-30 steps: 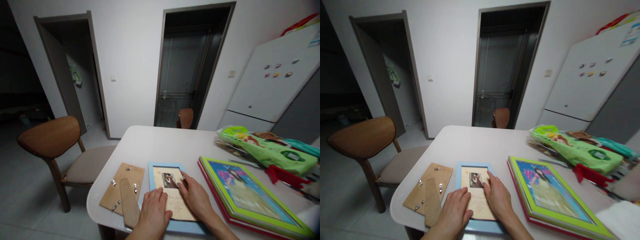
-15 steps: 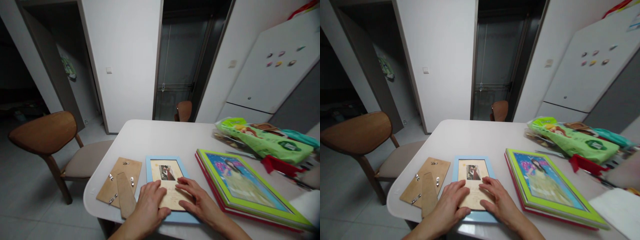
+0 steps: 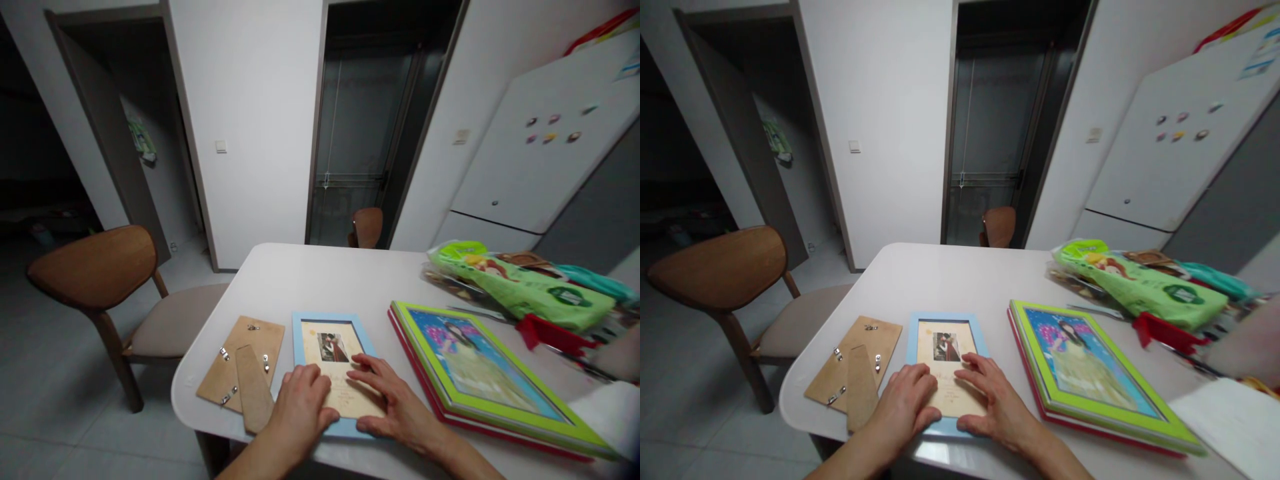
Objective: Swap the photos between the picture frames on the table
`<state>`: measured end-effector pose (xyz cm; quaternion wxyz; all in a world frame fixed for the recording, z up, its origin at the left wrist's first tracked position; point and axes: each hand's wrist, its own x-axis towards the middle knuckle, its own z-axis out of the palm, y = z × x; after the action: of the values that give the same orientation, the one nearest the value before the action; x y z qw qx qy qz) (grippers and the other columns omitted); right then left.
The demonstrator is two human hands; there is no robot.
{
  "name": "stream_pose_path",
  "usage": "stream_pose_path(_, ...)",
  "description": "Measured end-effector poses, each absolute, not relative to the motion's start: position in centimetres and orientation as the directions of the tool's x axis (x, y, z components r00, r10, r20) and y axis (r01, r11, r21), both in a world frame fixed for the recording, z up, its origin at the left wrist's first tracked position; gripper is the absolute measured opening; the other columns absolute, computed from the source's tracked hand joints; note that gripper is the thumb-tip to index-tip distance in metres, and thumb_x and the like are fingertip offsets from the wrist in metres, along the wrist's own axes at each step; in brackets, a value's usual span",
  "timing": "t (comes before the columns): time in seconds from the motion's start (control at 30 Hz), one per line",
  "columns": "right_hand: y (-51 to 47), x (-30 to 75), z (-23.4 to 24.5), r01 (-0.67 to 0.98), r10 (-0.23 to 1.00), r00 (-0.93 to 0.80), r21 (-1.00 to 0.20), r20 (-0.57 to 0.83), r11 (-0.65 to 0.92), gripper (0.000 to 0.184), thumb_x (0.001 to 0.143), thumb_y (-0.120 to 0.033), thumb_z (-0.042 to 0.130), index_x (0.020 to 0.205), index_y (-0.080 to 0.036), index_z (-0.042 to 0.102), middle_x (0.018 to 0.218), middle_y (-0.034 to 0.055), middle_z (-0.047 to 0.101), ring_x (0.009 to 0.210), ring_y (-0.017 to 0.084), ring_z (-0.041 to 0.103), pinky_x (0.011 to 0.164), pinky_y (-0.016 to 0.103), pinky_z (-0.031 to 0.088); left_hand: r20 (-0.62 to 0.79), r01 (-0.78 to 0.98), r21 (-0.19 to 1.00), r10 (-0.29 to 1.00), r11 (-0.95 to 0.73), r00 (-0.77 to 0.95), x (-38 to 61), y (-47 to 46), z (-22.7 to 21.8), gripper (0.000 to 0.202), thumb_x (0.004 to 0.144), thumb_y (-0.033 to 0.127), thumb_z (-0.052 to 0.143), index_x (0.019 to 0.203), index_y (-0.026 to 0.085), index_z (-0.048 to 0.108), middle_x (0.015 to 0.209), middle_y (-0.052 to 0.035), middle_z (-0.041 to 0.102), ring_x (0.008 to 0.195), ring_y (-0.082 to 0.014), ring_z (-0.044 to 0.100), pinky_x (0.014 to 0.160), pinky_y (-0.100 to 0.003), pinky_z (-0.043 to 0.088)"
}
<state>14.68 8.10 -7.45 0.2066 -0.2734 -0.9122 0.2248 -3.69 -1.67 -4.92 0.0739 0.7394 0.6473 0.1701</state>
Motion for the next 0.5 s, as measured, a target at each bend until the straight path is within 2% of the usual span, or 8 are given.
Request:
stream_pose_path(0.07,8.1,14.7,-7.6,0.399,0.581,-0.764,-0.503,0.281,0.767,0.055,0.058,-0.045,0.062,0.107,-0.02,0.053,0.122,0.0147,0.038,0.113,0.026,0.036,0.092,0.042,0.032,0.185,0.939,0.301,0.976,-0.168,0.116,-3.6,-1.7,-5.0,0.024,0.072,0.028,0.058,0.093,0.022,0.047,0.104,-0.0011,0.049,0.092,-0.0187,0.044,0.078,-0.031,0.039)
stream_pose_path(0.17,7.8,14.7,-7.8,0.395,0.572,-0.749,-0.468,0.335,0.791,0.046,0.066,-0.042,0.057,0.106,-0.021,0.053,0.122,0.0141,0.04,0.112,0.024,0.038,0.09,0.041,0.035,0.209,0.944,0.278,0.97,-0.179,0.122,-3.5,-1.8,-5.0,0.029,0.074,0.024,0.056,0.1,0.022,0.044,0.111,-0.0022,0.047,0.095,-0.0195,0.044,0.079,-0.031,0.041)
stream_pose_path(0.3,7.2,14.5,-8.0,0.422,0.563,-0.694,-0.379,0.449,0.824,0.035,0.07,-0.037,0.054,0.101,-0.021,0.056,0.116,0.0132,0.045,0.105,0.023,0.044,0.084,0.038,0.042,0.217,0.954,0.256,0.971,-0.157,0.102,-3.6,-1.9,-5.0,0.023,0.077,0.021,0.05,0.099,0.022,0.044,0.116,-0.0032,0.045,0.098,-0.0201,0.044,0.073,-0.031,0.046)
stream_pose_path(0.43,7.0,14.6,-7.8,0.462,0.527,-0.655,-0.265,0.542,0.846,0.022,0.074,-0.03,0.049,0.094,-0.025,0.059,0.108,0.0095,0.051,0.099,0.021,0.048,0.081,0.037,0.044,0.237,0.948,0.245,0.96,-0.205,0.146,-3.6,-1.8,-4.8,0.028,0.076,0.025,0.052,0.102,0.023,0.042,0.119,-0.0041,0.042,0.1,-0.021,0.042,0.076,-0.032,0.045)
stream_pose_path(0.5,7.1,14.6,-7.6,0.499,0.545,-0.629,-0.25,0.554,0.83,0.022,0.076,-0.029,0.047,0.094,-0.026,0.059,0.103,0.0081,0.054,0.093,0.02,0.051,0.078,0.036,0.045,0.229,0.949,0.228,0.959,-0.218,0.165,-3.5,-1.5,-4.7,0.024,0.078,0.023,0.049,0.101,0.022,0.043,0.115,-0.0043,0.046,0.098,-0.0209,0.044,0.075,-0.032,0.045)
